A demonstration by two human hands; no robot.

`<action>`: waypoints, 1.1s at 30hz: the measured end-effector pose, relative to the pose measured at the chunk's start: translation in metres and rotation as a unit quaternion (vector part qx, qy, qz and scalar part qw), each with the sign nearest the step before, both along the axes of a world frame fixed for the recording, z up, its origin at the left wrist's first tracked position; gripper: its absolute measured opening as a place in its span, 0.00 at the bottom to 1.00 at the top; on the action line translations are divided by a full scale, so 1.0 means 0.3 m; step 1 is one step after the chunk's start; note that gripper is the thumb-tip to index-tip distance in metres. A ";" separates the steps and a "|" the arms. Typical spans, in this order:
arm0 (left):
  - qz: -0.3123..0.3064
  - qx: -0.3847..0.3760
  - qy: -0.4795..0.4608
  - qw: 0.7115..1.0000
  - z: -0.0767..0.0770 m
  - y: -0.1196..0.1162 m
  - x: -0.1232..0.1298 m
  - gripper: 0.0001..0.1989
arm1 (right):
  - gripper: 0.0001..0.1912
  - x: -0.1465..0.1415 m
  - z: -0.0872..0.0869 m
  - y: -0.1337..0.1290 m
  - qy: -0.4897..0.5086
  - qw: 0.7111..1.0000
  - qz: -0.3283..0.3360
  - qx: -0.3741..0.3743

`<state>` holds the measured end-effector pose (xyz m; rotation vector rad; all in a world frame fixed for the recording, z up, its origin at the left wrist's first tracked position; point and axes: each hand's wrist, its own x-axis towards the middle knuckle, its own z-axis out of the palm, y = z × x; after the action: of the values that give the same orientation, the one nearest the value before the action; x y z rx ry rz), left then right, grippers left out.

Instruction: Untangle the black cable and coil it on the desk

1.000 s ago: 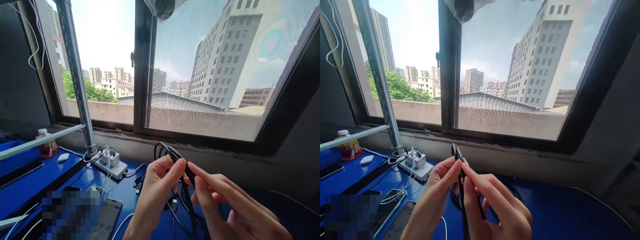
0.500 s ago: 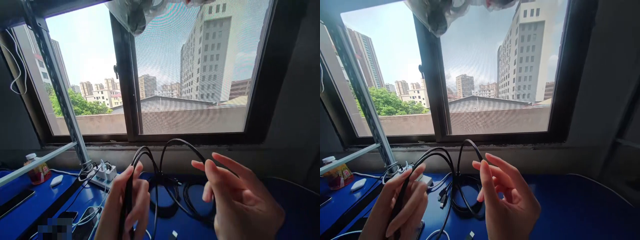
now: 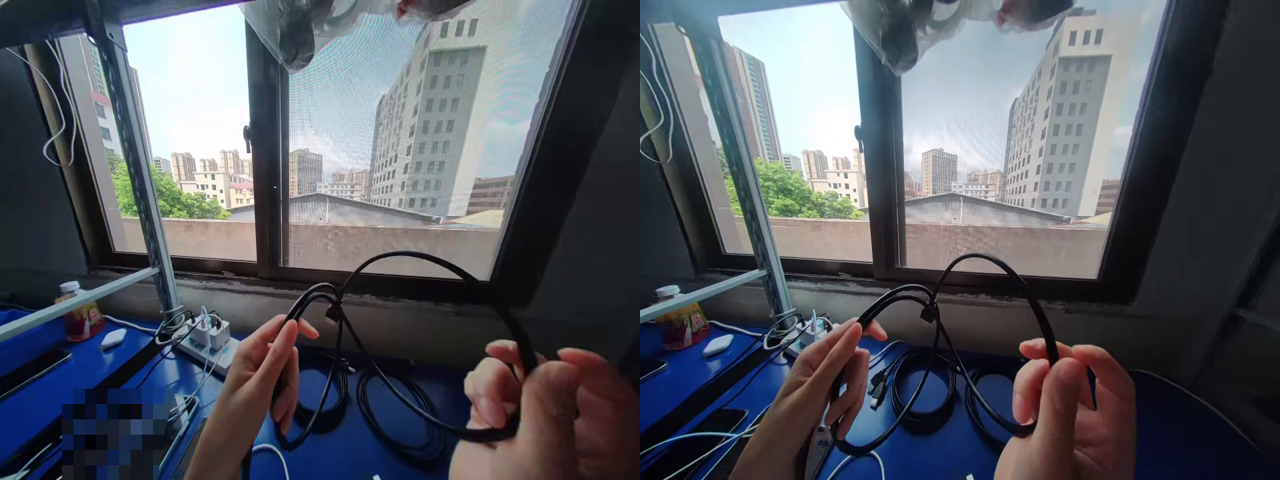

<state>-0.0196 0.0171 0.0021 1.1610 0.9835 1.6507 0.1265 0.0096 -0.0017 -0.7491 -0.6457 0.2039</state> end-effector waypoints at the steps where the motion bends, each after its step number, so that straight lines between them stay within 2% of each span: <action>1: -0.035 -0.009 0.011 0.999 0.000 -0.001 0.013 0.17 | 0.20 -0.003 -0.003 0.002 -0.032 0.999 0.022 -0.008; 4: -0.124 -0.018 0.051 0.991 -0.001 0.000 0.034 0.22 | 0.20 -0.008 -0.013 0.015 -0.122 0.987 0.098 -0.032; 6: -0.148 -0.007 0.084 0.985 -0.003 0.005 0.034 0.25 | 0.19 -0.012 -0.019 0.022 -0.141 0.981 0.125 -0.038; 8: -0.146 0.007 0.112 0.983 -0.004 0.015 0.026 0.27 | 0.17 -0.015 -0.023 0.020 -0.139 0.981 0.130 -0.041; 14: -0.040 0.061 0.139 0.988 -0.008 0.044 -0.021 0.27 | 0.14 0.004 -0.015 -0.004 -0.111 0.987 0.106 -0.048; 19: 0.027 0.065 0.049 0.996 -0.006 0.045 -0.039 0.25 | 0.16 0.042 -0.021 0.021 -0.093 0.989 0.105 -0.034; 21: 0.057 0.062 -0.002 0.996 -0.004 0.046 -0.039 0.25 | 0.15 0.059 -0.025 0.028 -0.103 0.986 0.127 -0.034; 24: 0.097 0.066 -0.054 0.992 -0.003 0.052 -0.033 0.26 | 0.12 0.080 -0.027 0.025 -0.143 0.969 0.198 -0.042; 27: 0.115 0.069 -0.087 0.987 -0.004 0.062 -0.022 0.25 | 0.08 0.084 -0.026 0.019 -0.174 0.952 0.248 -0.033; 29: 0.119 0.071 -0.108 0.984 -0.004 0.067 -0.017 0.25 | 0.07 0.074 -0.028 0.022 -0.146 0.962 0.229 -0.013; 33: 0.123 0.074 -0.151 0.978 -0.003 0.070 -0.014 0.24 | 0.06 0.051 -0.039 0.034 -0.024 0.992 0.115 0.045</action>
<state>-0.0237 0.0379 0.0012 0.8723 0.8451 2.0579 0.1418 0.0198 -0.0134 -0.5931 -0.7818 0.3656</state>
